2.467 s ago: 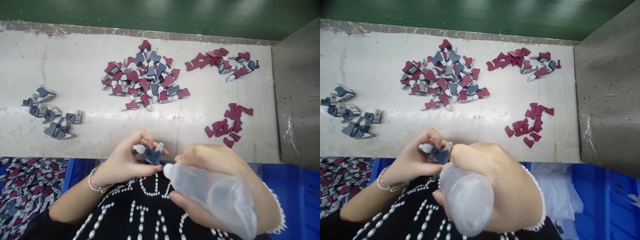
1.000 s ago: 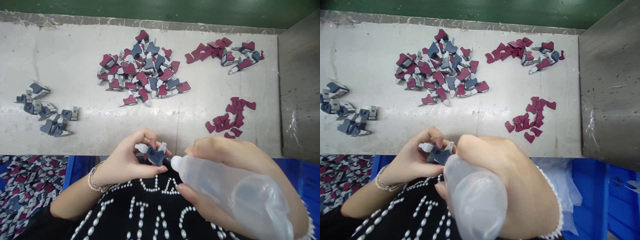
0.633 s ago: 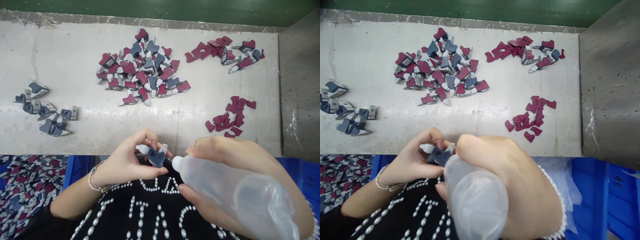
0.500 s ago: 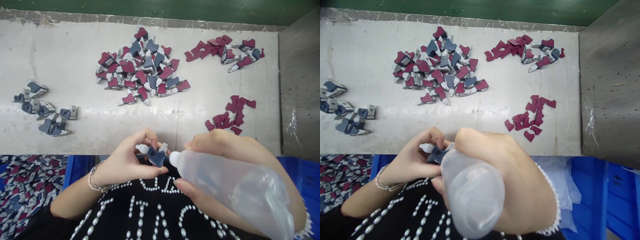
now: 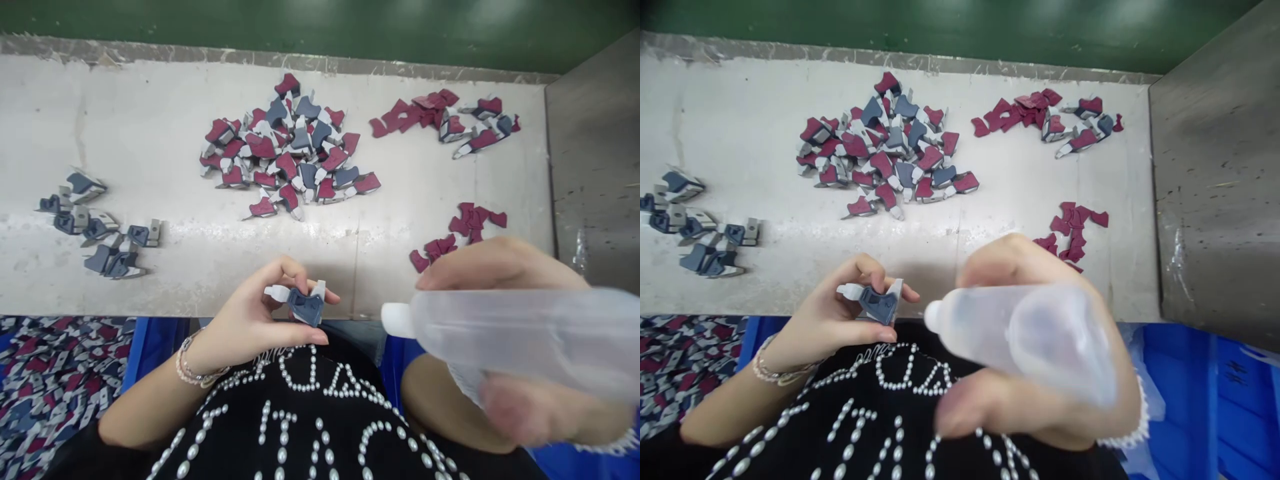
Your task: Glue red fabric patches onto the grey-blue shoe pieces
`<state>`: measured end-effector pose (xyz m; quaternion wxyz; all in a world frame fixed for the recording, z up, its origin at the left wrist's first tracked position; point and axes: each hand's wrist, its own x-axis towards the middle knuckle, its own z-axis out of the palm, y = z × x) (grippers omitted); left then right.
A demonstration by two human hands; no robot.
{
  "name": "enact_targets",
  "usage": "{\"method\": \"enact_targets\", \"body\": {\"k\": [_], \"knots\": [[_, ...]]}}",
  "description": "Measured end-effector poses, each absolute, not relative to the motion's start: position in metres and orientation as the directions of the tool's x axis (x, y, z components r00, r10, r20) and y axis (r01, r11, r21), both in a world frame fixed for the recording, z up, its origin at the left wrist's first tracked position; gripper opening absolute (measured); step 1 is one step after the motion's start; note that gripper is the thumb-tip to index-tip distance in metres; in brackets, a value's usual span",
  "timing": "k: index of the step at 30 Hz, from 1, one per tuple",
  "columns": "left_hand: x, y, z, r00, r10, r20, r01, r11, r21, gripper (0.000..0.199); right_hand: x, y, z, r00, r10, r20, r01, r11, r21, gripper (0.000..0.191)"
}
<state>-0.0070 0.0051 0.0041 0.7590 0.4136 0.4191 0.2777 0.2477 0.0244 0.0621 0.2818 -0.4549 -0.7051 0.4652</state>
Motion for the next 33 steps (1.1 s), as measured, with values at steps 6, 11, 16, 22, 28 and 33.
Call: {"method": "enact_targets", "body": {"k": [6,11,16,22,28,33], "knots": [[-0.017,0.009,0.004,0.356,0.795,-0.49,-0.05,0.54,0.84,0.036,0.25,0.047,0.03,-0.226,0.974,-0.013,0.215,0.037,-0.976,0.017],[-0.024,0.005,-0.003,0.208,0.831,-0.515,-0.047,0.535,0.844,0.038,0.233,0.061,0.006,-0.351,0.935,-0.052,0.102,-0.017,-0.995,0.034],[-0.032,0.006,-0.012,0.16,0.849,-0.504,0.049,0.503,0.863,0.039,0.22,0.075,-0.011,-0.357,0.934,-0.003,0.19,0.07,-0.979,0.045],[-0.024,0.008,-0.017,0.093,0.844,-0.528,0.078,0.522,0.849,0.043,0.207,0.078,-0.029,-0.338,0.94,-0.037,0.229,0.044,-0.972,0.038],[-0.015,0.005,-0.023,0.12,0.866,-0.486,0.022,0.487,0.873,0.039,0.242,0.052,-0.018,-0.185,0.979,-0.087,0.409,-0.004,-0.913,0.061],[-0.014,0.008,-0.027,0.159,0.882,-0.443,0.009,0.448,0.894,0.034,0.298,0.022,-0.015,0.066,0.992,-0.109,0.666,-0.125,-0.735,0.01]]}}
